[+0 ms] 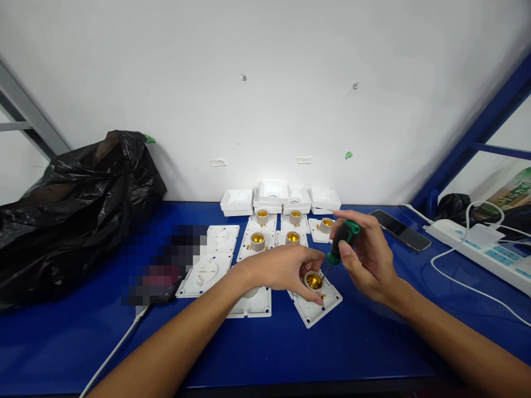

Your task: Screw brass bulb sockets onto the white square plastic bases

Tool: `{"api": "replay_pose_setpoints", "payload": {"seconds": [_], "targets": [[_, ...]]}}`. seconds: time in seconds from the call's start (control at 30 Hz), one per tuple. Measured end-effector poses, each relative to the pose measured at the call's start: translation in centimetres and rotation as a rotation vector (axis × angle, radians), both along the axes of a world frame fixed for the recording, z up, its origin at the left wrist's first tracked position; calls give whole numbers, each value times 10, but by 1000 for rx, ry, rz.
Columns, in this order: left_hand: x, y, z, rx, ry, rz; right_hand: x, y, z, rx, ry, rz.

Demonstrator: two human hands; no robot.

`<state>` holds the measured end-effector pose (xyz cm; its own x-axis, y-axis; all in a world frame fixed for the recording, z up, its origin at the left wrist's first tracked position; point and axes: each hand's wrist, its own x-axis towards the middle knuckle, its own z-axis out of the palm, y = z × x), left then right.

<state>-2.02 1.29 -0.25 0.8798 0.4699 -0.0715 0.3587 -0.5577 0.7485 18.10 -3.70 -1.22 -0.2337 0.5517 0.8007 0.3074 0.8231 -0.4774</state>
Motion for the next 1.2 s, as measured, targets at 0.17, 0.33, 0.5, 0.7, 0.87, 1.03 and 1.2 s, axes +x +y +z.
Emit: {"api": "replay_pose_setpoints", "payload": {"seconds": [0.17, 0.33, 0.5, 0.7, 0.87, 1.03, 1.2], "targets": [[0, 1, -1, 5, -17, -17, 0, 1, -2, -11, 62, -14], [0, 1, -1, 3, -21, -18, 0, 2, -2, 24, 38, 2], [0, 0, -1, -14, -6, -7, -1, 3, 0, 37, 19, -3], [0, 1, -2, -14, -35, -16, -1, 1, 2, 38, -32, -29], [0, 1, -1, -19, -44, -28, -1, 0, 5, 66, -83, -49], [0, 0, 1, -5, -31, -16, -1, -2, 7, 80, -101, -63], [0, 0, 2, 0, 5, -9, -3, -2, 4, 55, -85, -90]]}}
